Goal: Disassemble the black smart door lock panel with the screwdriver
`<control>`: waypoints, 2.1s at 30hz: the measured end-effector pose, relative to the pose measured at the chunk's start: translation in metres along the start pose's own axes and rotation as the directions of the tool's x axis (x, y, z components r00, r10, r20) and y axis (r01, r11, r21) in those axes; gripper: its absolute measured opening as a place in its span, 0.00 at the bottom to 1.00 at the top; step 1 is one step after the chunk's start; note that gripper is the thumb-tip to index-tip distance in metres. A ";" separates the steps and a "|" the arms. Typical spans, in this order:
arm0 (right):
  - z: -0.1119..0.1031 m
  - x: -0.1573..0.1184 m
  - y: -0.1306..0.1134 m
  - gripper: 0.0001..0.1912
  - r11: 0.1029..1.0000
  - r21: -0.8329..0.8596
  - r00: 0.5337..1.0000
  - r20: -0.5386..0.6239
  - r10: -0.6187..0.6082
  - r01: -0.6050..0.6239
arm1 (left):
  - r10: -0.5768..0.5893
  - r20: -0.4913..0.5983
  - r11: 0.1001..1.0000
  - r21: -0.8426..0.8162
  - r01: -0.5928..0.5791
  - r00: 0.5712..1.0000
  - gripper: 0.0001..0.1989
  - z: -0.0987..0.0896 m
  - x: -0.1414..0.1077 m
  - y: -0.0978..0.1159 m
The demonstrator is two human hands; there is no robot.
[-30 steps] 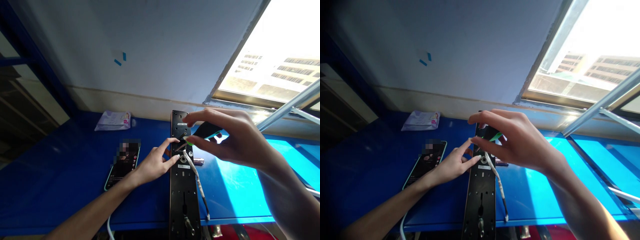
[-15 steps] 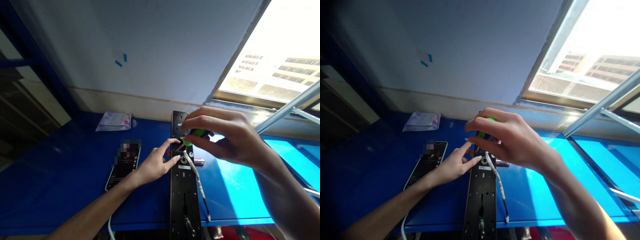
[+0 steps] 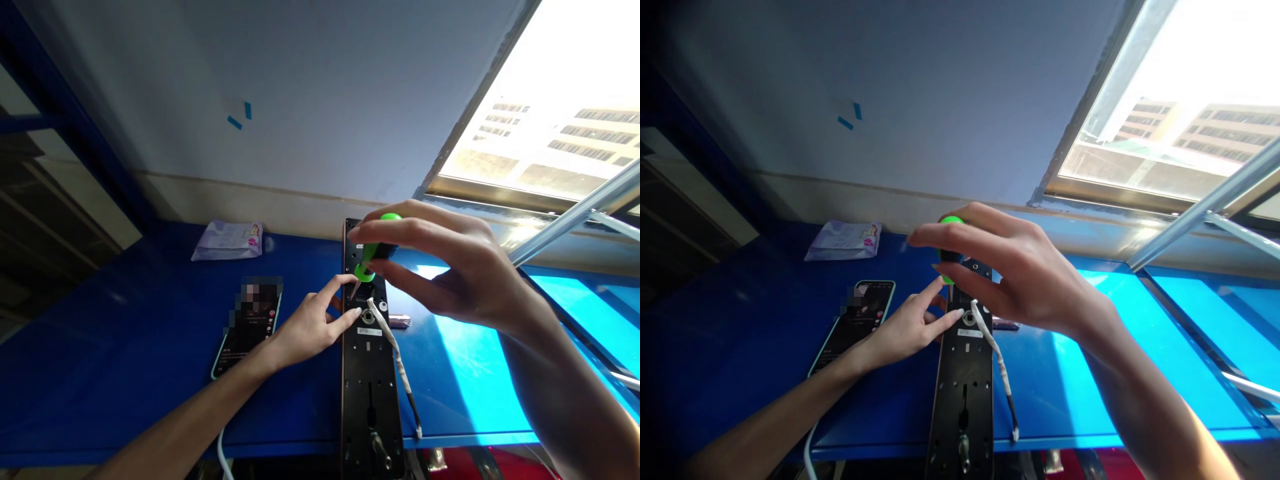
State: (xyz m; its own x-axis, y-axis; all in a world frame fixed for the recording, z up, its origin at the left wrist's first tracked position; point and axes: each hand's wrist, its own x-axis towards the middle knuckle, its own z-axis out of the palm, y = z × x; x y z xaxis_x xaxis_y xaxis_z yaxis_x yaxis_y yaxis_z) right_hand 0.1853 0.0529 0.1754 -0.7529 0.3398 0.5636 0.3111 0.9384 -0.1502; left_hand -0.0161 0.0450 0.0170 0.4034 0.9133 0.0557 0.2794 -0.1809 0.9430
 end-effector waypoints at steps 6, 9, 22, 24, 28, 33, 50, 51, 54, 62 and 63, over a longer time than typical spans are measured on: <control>0.009 -0.004 0.003 0.18 0.995 0.090 0.989 -0.136 0.057 -0.045 | -0.005 0.007 1.000 0.001 0.005 1.000 0.26 -0.001 0.000 0.003; 0.012 -0.006 0.003 0.20 0.995 0.095 0.980 -0.197 0.037 -0.018 | -0.022 0.022 1.000 0.003 0.022 1.000 0.25 -0.001 0.000 0.003; 0.022 -0.012 0.013 0.19 0.968 0.250 0.938 -0.334 0.095 -0.009 | -0.004 0.012 1.000 0.004 0.004 1.000 0.26 0.001 0.001 -0.003; 0.022 -0.013 0.012 0.23 0.928 0.372 0.952 -0.278 0.128 -0.017 | -0.003 0.010 1.000 0.002 0.003 1.000 0.26 0.001 0.001 -0.002; 0.025 -0.014 0.017 0.22 0.933 0.351 0.911 -0.406 0.076 0.079 | -0.005 0.006 1.000 0.026 0.005 1.000 0.26 0.000 0.001 -0.001; 0.024 -0.016 0.021 0.18 0.956 0.288 0.907 -0.414 0.079 0.048 | -0.008 0.014 1.000 0.019 0.008 1.000 0.26 0.000 0.001 -0.001; 0.022 -0.021 0.027 0.22 0.885 0.460 0.928 -0.354 0.118 0.063 | -0.011 0.027 1.000 -0.025 0.012 1.000 0.25 -0.001 0.001 0.002; 0.022 -0.021 0.028 0.21 0.917 0.390 0.907 -0.412 0.091 0.085 | -0.008 0.021 1.000 -0.018 0.009 1.000 0.25 -0.001 0.001 0.002; 0.023 -0.019 0.029 0.20 0.977 0.195 0.876 -0.482 0.020 0.085 | -0.003 0.012 1.000 -0.008 0.003 1.000 0.25 -0.001 0.001 0.002; 0.029 -0.017 0.026 0.22 0.918 0.385 0.916 -0.394 0.074 0.092 | -0.002 0.012 1.000 0.003 0.002 1.000 0.25 0.000 0.002 0.001; 0.030 -0.017 0.027 0.21 0.945 0.308 0.887 -0.460 0.044 0.113 | -0.001 0.009 1.000 0.013 0.001 1.000 0.25 0.000 0.002 0.001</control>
State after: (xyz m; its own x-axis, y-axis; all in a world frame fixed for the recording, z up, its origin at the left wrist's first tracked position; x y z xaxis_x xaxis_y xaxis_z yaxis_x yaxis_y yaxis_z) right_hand 0.1888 0.0744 0.1377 -0.3869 0.3143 0.8669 0.0305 0.9440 -0.3286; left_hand -0.0149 0.0462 0.0175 0.4113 0.9101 0.0516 0.2907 -0.1845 0.9389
